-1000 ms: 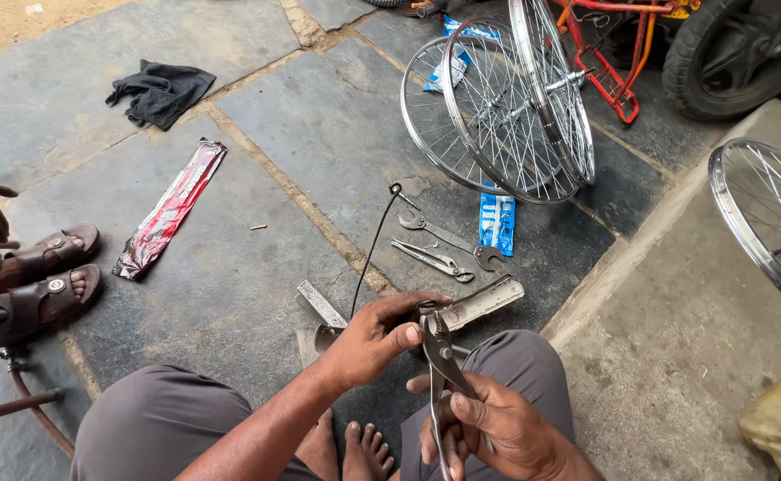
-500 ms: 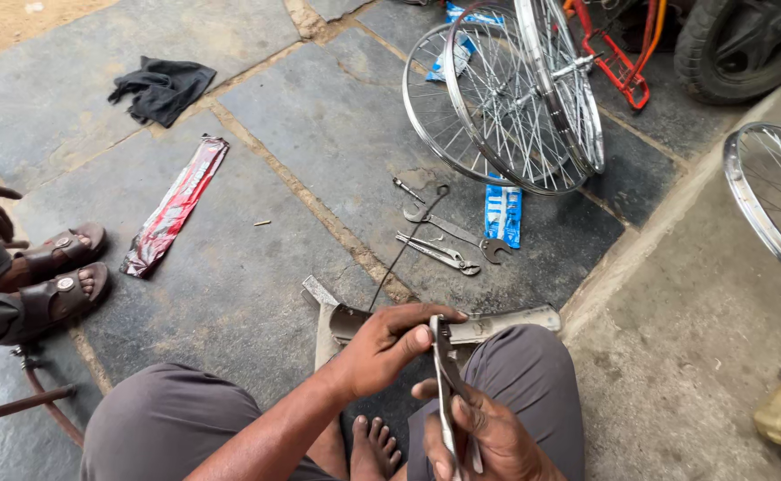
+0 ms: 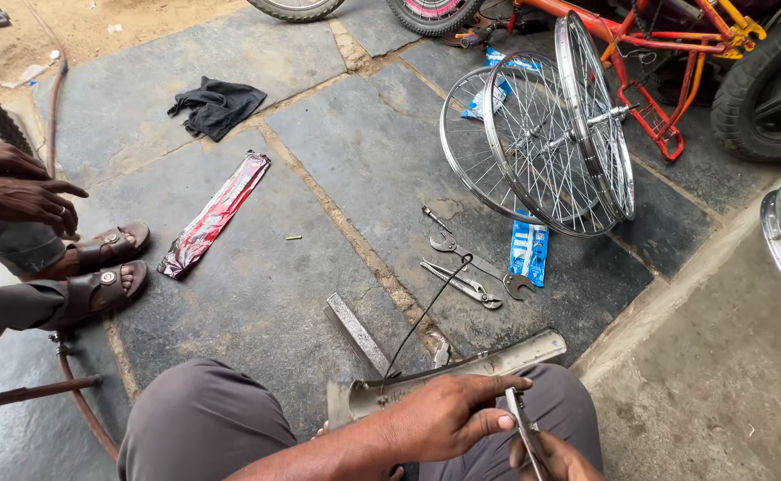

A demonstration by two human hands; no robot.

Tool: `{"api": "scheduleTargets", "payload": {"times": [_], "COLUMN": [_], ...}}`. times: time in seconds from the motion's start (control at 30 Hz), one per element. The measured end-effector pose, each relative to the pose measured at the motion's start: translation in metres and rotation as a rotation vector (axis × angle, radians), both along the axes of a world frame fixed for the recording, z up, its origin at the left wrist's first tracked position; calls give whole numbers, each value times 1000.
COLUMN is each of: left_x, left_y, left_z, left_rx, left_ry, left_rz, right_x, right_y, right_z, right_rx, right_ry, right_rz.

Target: The person repairs a bicycle mudguard by hammering a metal band onto it and then using pliers to cut and bend a wire for attachment. The person works on the floor with various tools and bicycle parts nearby.

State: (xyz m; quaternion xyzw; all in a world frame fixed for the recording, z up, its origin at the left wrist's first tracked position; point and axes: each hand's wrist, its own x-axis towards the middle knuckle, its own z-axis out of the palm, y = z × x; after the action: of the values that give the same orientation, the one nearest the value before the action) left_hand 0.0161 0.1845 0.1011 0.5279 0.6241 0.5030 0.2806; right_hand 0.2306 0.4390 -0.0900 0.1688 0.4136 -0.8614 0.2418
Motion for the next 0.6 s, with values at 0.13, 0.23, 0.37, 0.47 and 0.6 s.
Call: {"api": "scheduleTargets", "payload": {"times": [0.13,0.23,0.37,0.47,0.6], "left_x": [10,12,15,12,-7], "left_y": [7,8,7,9,13], "left_z": [-5,-3,3,8,19], "left_rx": [48,-42,54,93,57], "left_ry": [91,62,5,25,-54], "left_rz": [52,84,230,416,632], "right_x": [5,-11,-54,-76,-110], "right_y": [20,26,-7,-39,-67], "right_z": [7,45,116,187,266], "right_rx": [383,926,1601,1763,1870], "right_ry": [66,-70,104,235,58], "right_rz": [74,214,164,102,271]}}
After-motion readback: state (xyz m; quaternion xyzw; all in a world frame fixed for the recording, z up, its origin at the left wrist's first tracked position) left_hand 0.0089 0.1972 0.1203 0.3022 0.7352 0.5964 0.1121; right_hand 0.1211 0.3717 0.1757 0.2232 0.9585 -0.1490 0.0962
